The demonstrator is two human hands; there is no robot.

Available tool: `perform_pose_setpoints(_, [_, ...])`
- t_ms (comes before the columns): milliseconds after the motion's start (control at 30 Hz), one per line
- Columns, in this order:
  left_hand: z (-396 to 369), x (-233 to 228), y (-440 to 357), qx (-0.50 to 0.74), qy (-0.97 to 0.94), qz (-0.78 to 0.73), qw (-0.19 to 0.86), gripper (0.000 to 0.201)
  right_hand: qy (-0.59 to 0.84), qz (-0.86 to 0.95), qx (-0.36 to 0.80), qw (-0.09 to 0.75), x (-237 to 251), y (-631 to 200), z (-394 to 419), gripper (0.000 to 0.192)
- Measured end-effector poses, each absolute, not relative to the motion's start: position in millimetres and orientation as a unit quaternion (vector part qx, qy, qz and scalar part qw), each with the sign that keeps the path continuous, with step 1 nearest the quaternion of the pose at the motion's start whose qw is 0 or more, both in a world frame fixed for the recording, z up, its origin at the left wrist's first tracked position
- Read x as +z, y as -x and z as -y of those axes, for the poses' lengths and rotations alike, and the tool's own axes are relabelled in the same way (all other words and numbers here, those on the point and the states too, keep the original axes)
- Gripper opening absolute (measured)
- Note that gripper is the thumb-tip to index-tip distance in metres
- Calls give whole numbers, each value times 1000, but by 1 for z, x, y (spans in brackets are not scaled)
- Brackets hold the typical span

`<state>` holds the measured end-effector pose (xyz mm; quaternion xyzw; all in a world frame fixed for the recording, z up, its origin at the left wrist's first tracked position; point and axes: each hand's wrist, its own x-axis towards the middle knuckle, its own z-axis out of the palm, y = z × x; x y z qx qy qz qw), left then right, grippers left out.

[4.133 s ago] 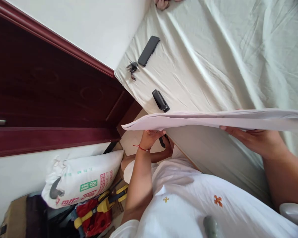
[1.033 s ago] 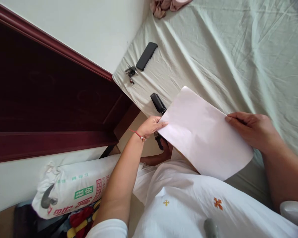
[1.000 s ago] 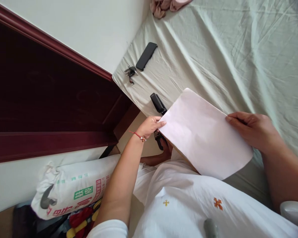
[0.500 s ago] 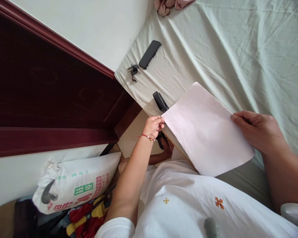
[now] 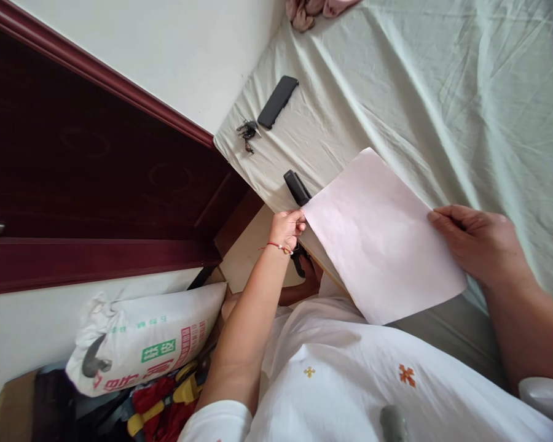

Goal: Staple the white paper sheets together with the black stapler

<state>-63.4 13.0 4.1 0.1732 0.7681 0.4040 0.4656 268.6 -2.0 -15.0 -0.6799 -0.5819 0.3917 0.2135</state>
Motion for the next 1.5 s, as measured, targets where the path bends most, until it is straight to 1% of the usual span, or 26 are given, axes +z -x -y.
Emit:
perform_pose_setpoints(100, [-10,-5,66,418,-204,-778,422,14,683,577,394,213,-17,-269,2,38])
perform_pose_setpoints(167, [-7,-12,71,432,-272,-789,342,5,686,574,395,211,-17,-269,2,39])
perform_pose_setpoints(200, [-4,-14,73,436,-318,-792,286,8,687,572,394,211,-17,-269,2,40])
perform_pose_setpoints(267, [0,-16,78,424,-418,-783,176,20,690,571,392,208,-17,-269,2,40])
perform_pose_setpoints(333, [4,-15,80,394,-510,-758,103,33,695,569,390,203,-17,-269,2,40])
perform_pose_setpoints(367, [5,-14,80,376,-549,-741,85,39,697,566,391,201,-17,-269,2,40])
perform_pose_setpoints(467, [8,-10,77,340,-630,-694,78,53,703,559,394,195,-16,-269,3,39])
perform_pose_setpoints(633, [9,-14,79,290,-666,-685,58,64,704,557,394,198,-15,-269,3,38])
perform_pose_setpoints(767, [12,-23,82,230,-676,-700,17,66,708,554,391,198,-16,-269,3,38])
perform_pose_setpoints(867, [14,-30,80,216,-681,-700,-8,66,709,547,398,200,-16,-269,4,39])
perform_pose_setpoints(967, [15,-32,79,211,-678,-704,-9,66,713,548,388,201,-15,-269,4,39])
perform_pose_setpoints(1067, [16,-33,77,222,-673,-706,7,65,713,556,385,185,-16,-269,3,41])
perform_pose_setpoints(1167, [19,-39,75,274,-677,-682,31,68,698,572,399,164,-19,-272,3,50])
perform_pose_setpoints(1233, [21,-45,73,315,-679,-661,38,70,679,578,422,165,-23,-275,3,54])
perform_pose_setpoints(1333, [23,-53,70,354,-679,-642,30,69,669,574,440,170,-27,-279,6,52])
perform_pose_setpoints(1500, [24,-57,67,375,-653,-657,1,65,697,571,409,147,-28,-278,7,49])
